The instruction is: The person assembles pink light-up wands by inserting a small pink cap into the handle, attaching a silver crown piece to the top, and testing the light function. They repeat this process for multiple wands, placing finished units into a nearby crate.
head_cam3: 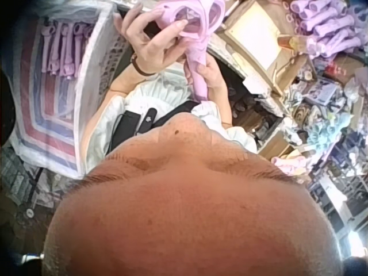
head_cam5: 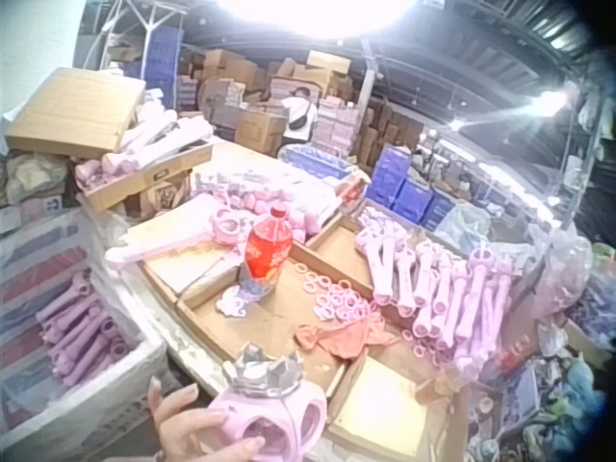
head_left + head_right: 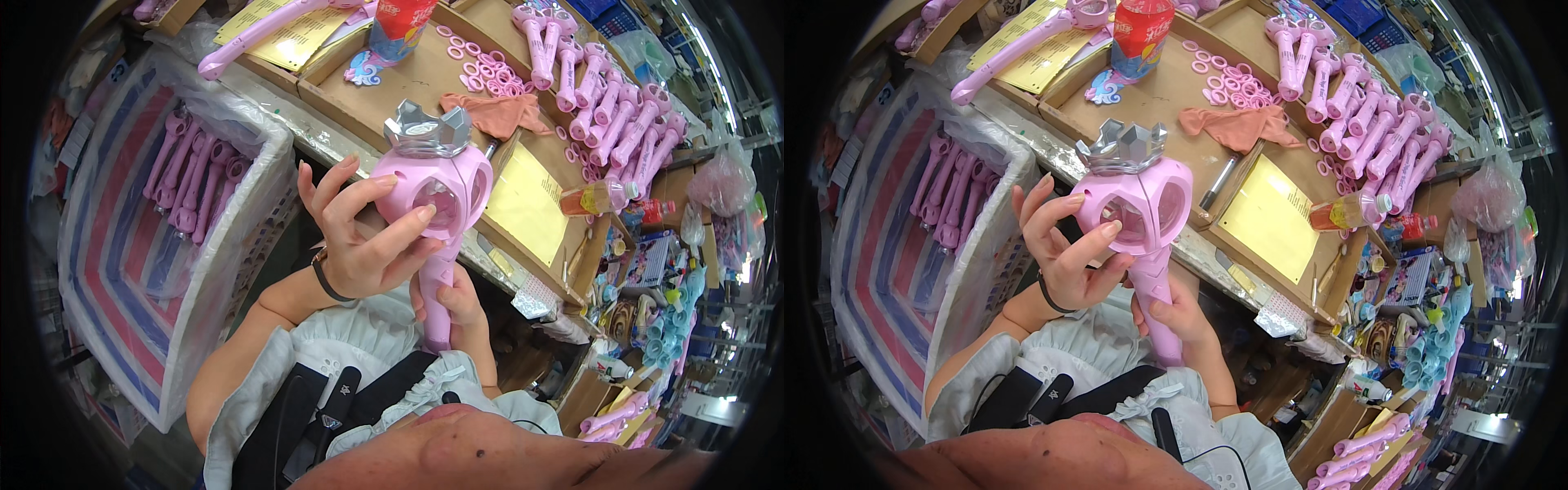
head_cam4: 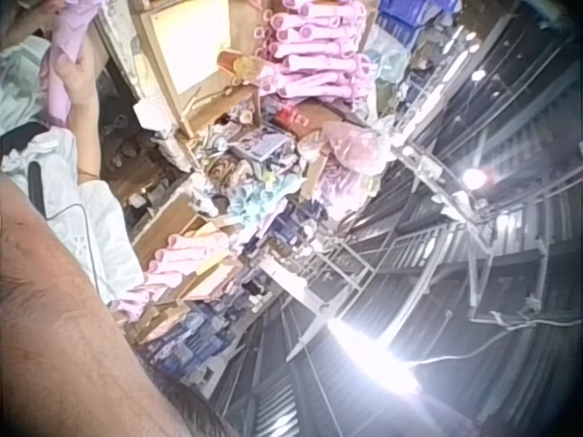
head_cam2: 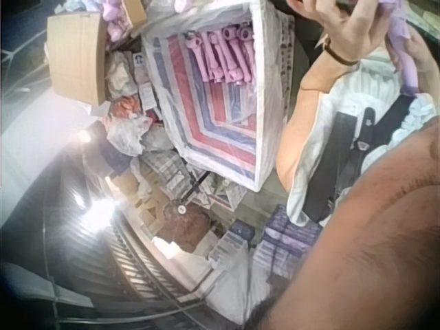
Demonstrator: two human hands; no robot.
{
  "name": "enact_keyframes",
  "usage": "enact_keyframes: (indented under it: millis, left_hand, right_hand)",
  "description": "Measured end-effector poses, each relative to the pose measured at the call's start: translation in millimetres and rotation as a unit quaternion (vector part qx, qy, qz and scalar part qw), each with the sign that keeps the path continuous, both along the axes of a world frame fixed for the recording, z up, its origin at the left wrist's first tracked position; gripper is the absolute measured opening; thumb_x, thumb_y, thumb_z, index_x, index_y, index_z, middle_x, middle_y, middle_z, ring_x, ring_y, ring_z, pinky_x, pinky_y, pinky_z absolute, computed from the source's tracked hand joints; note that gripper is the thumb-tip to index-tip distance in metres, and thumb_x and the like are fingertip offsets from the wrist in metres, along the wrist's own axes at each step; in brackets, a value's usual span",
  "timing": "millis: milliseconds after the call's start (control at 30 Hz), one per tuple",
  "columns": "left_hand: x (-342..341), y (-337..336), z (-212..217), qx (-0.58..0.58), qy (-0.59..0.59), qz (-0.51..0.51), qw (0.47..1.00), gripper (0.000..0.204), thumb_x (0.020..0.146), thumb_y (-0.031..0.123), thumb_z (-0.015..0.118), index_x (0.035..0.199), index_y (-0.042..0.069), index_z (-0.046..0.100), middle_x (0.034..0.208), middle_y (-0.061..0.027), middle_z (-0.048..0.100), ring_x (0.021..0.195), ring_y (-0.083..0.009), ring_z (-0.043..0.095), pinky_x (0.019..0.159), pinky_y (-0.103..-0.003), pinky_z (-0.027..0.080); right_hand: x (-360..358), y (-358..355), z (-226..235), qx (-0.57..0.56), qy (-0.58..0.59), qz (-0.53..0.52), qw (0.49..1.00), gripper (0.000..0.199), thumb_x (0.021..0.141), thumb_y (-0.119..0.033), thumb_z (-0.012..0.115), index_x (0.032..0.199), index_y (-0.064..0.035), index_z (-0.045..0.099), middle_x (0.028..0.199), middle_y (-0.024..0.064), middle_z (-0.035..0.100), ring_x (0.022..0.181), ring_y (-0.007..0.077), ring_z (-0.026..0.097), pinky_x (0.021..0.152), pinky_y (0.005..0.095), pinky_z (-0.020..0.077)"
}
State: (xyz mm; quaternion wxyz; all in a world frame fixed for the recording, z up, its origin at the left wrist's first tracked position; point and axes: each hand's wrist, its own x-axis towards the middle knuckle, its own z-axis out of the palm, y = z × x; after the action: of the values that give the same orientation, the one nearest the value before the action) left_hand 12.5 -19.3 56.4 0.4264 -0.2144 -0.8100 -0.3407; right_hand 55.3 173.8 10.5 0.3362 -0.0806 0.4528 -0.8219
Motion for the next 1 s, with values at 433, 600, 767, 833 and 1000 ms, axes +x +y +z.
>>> enact_keyframes:
  millis: [433,600,767,833,1000]
  left_hand:
    - [-20,6,-11,0.045,-0.069,-0.045,0.996,0.047,0.076,0.031,0.069,0.119,0.016,0.056,0.119,-0.0127,0.044,0.114,-0.0318,0.043,0.107,-0.048,0.003]
    - [-21,12,-17,0.068,-0.095,-0.057,0.991,0.055,0.072,0.025,0.073,0.122,0.012,0.054,0.122,-0.0152,0.045,0.117,-0.0296,0.043,0.107,-0.047,0.004]
    - [-27,9,-24,0.087,-0.083,-0.085,0.989,0.050,0.071,0.016,0.073,0.119,0.015,0.058,0.125,-0.0154,0.046,0.117,-0.0298,0.044,0.107,-0.047,0.011]
    - [-29,9,-27,0.083,-0.079,-0.091,0.989,0.046,0.071,0.012,0.072,0.116,0.016,0.061,0.126,-0.0158,0.046,0.117,-0.0303,0.044,0.106,-0.047,0.016]
    - [-31,12,-32,0.122,-0.043,-0.174,0.976,0.037,0.073,0.001,0.068,0.108,0.013,0.064,0.128,-0.0184,0.044,0.120,-0.0349,0.043,0.100,-0.045,0.032]
  right_hand:
    - [3,-7,18,0.130,0.018,-0.127,0.983,0.042,0.082,-0.017,0.066,0.116,-0.0002,0.046,0.081,0.0060,0.057,0.063,0.0111,0.056,0.055,0.0247,0.0474]
    - [4,-11,21,0.213,0.073,-0.159,0.961,0.043,0.082,-0.016,0.065,0.116,0.0006,0.046,0.082,0.0062,0.057,0.063,0.0107,0.056,0.056,0.0247,0.0478]
    - [3,-11,19,0.186,0.029,-0.169,0.967,0.044,0.082,-0.017,0.065,0.117,0.0010,0.045,0.082,0.0064,0.057,0.063,0.0110,0.056,0.057,0.0251,0.0483]
    - [2,-10,18,0.184,0.015,-0.174,0.967,0.045,0.082,-0.018,0.066,0.117,0.0011,0.045,0.082,0.0065,0.057,0.063,0.0112,0.056,0.057,0.0254,0.0486]
    - [1,-7,14,0.152,0.012,-0.178,0.972,0.045,0.082,-0.018,0.066,0.117,0.0011,0.045,0.082,0.0079,0.059,0.062,0.0118,0.057,0.058,0.0255,0.0484]
